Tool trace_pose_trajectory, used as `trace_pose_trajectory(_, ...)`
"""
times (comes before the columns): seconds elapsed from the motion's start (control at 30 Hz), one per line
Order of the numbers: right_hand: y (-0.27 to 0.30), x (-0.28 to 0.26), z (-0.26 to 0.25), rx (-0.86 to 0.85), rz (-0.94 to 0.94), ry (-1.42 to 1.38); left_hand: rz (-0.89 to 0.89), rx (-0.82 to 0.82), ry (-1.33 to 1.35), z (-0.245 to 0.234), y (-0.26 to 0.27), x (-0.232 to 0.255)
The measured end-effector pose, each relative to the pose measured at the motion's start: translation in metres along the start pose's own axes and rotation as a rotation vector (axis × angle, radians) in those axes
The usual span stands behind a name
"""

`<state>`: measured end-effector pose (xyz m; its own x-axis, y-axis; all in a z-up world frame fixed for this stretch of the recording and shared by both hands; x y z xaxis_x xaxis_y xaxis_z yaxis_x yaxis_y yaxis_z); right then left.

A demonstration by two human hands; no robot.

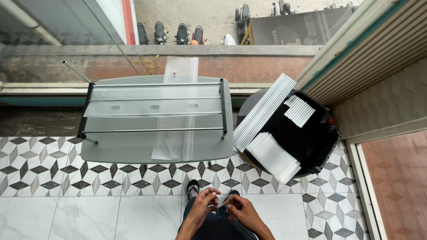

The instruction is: The person assembles a metal shelving unit by inserting metal rods into the frame and attaching translucent plastic shelves. They repeatedly pick up rods and shelves from a nearby crate and fit them into the structure.

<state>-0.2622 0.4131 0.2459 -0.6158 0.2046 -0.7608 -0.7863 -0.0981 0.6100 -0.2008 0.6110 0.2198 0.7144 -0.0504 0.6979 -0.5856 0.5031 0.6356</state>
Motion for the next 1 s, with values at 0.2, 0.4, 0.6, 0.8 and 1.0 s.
trace_pose_trajectory(0.2,-0.052,-0.017,0.066,-0.135,0.025,0.13,0.058,0.172,0.172,-0.083,0.042,-0.021)
trace_pose_trajectory(0.4,-0.109,-0.038,0.177,-0.238,-0.011,0.328,0.128,0.318,0.313,-0.196,0.101,-0.038)
trace_pose_trajectory(0.6,-0.138,-0.039,0.285,-0.326,-0.008,0.292,0.16,0.462,0.328,-0.3,0.151,-0.025)
trace_pose_trajectory(0.8,-0.161,-0.042,0.345,-0.372,-0.002,0.265,0.234,0.504,0.246,-0.366,0.163,0.019)
trace_pose_trajectory(1.0,-0.212,-0.066,0.376,-0.365,-0.056,0.291,0.27,0.516,0.24,-0.403,0.151,0.062)
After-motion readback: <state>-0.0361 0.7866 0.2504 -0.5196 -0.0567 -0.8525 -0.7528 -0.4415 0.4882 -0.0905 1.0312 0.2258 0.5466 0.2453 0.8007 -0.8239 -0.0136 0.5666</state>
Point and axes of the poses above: each hand's wrist, its own y-axis away from the middle knuckle, its own z-axis out of the palm, x = y × z, the point moved 1 cm from there along -y, towards the middle knuckle, and after that the axes turned 15 degrees about -y, right-handed, at the moved point
